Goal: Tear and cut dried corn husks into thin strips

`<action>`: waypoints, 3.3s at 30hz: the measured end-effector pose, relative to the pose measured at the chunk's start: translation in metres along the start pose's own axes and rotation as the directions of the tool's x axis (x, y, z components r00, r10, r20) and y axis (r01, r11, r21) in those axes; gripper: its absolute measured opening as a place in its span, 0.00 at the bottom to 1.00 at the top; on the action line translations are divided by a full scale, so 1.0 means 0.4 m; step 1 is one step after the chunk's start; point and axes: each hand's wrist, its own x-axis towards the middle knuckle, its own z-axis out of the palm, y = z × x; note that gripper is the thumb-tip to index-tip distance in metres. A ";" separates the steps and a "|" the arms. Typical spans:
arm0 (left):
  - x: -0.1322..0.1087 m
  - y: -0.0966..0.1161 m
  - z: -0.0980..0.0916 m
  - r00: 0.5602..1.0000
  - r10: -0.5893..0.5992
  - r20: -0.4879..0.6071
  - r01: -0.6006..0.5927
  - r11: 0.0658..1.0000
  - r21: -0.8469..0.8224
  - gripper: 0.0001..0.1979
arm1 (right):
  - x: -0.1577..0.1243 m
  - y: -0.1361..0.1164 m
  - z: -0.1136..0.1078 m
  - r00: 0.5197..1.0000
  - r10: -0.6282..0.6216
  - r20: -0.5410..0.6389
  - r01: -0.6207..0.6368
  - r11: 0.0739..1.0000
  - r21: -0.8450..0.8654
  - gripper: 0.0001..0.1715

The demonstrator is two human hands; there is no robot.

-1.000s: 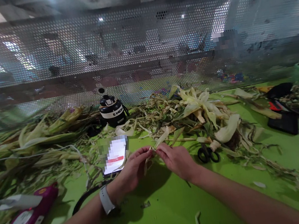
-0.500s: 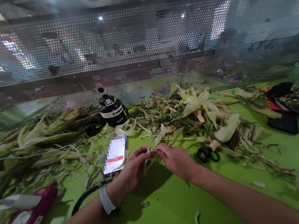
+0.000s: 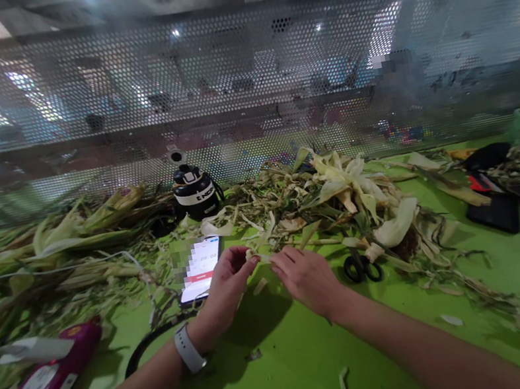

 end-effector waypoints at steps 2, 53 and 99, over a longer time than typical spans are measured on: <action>0.004 -0.004 -0.004 1.000 0.020 -0.001 -0.020 0.996 0.082 0.12 | 0.003 -0.005 -0.009 0.999 -0.030 0.014 0.031 0.995 -0.091 0.10; 0.009 0.000 0.003 0.994 -0.101 0.038 0.104 0.988 -0.110 0.17 | 0.042 -0.001 -0.040 0.760 0.500 0.416 -0.358 -0.212 0.909 0.19; -0.001 -0.014 0.006 0.984 -0.026 0.178 0.025 1.000 0.005 0.17 | 0.044 0.021 -0.038 0.837 0.357 0.415 -0.522 0.295 0.800 0.12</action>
